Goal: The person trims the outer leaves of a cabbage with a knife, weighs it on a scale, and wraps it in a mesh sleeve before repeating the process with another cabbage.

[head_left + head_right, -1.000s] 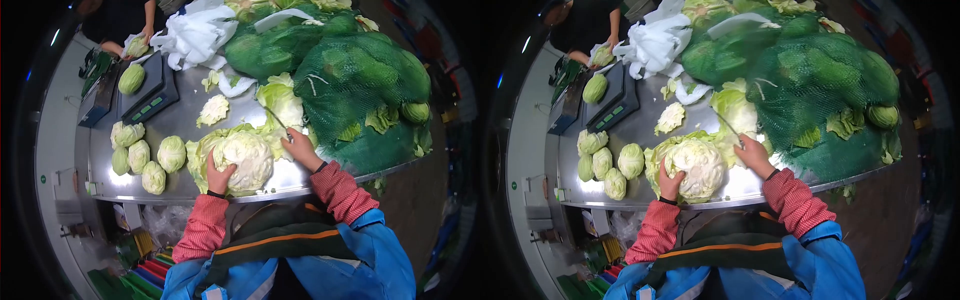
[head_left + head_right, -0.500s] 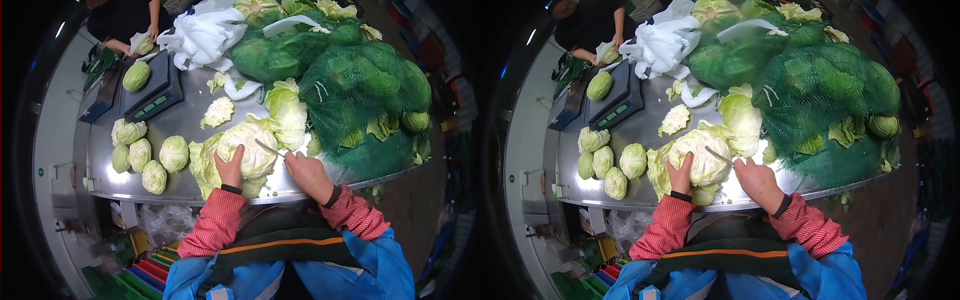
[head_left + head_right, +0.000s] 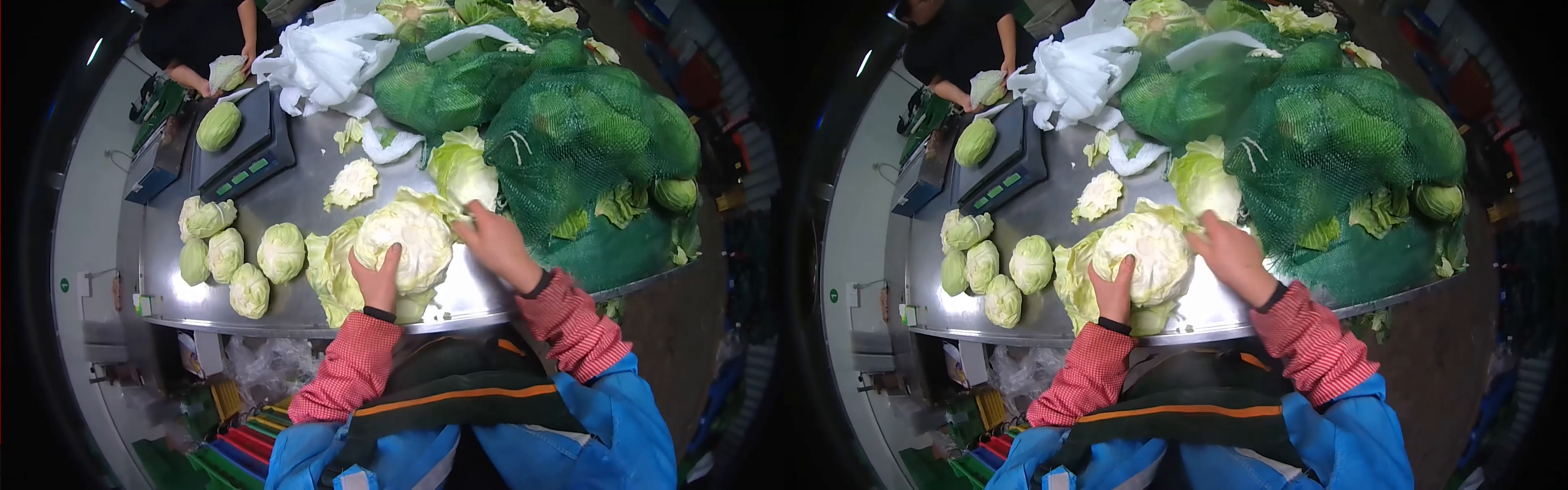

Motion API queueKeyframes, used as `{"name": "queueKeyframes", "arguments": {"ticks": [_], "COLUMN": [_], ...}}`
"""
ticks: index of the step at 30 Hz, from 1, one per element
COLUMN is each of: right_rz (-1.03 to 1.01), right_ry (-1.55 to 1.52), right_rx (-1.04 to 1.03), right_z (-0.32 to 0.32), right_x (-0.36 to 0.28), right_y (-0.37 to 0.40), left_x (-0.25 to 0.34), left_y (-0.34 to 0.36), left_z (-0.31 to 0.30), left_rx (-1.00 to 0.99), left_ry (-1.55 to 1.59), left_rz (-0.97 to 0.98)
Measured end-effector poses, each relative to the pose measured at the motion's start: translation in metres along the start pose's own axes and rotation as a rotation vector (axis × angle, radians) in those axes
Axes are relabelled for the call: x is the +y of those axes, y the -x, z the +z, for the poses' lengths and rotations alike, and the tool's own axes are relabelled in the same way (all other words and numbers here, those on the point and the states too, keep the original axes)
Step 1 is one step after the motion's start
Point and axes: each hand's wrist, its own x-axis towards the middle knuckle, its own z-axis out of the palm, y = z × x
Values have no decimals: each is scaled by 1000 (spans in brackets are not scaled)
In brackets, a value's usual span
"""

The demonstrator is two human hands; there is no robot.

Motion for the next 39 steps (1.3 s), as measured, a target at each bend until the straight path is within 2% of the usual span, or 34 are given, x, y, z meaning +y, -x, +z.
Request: {"name": "queueKeyframes", "arguments": {"ticks": [7, 10, 13, 17, 19, 22, 23, 24, 26, 28, 29, 32, 33, 37, 39], "right_rz": [-452, -445, -320, -77, -64, -43, -39, -32, -70, -119, -40, 130, 121, 160, 173], "right_ry": [349, 502, 358, 255, 206, 198, 195, 188, 163, 135, 153, 39, 4, -1, -52], "right_rx": [171, 136, -61, -46, -61, -57, -59, -68, -79, -53, -49, 42, 46, 24, -52], "right_z": [37, 46, 43, 55, 60, 57, 53, 49, 46, 42, 44, 54, 58, 41, 17], "right_x": [-24, -22, -11, 17, 28, 22, 17, 14, 13, 15, 17, 34, 38, 18, -25], "right_y": [-30, -38, -58, -83, -95, -87, -82, -77, -69, -67, -68, -69, -72, -64, -38], "left_x": [-14, -21, -26, -31, -33, -8, 12, 2, 26, 70, 57, 60, 60, 7, 8], "left_y": [-5, -5, -1, 7, 14, 14, 7, -15, -56, -68, -86, -69, -62, -56, -41], "left_z": [-4, -5, -3, -11, -13, -23, -36, -45, -45, -10, -4, -6, -14, -67, -66], "left_rx": [-4, 25, 30, -33, -64, -195, -262, -296, -263, -374, -496, -554, -568, -427, -323], "left_ry": [-147, -134, -156, -97, -31, 23, -229, -141, -443, -685, -912, -1071, -1013, -512, -501], "left_rz": [118, 83, 88, 165, 227, 140, 55, 42, 240, 172, 219, 310, 342, 220, 282]}}
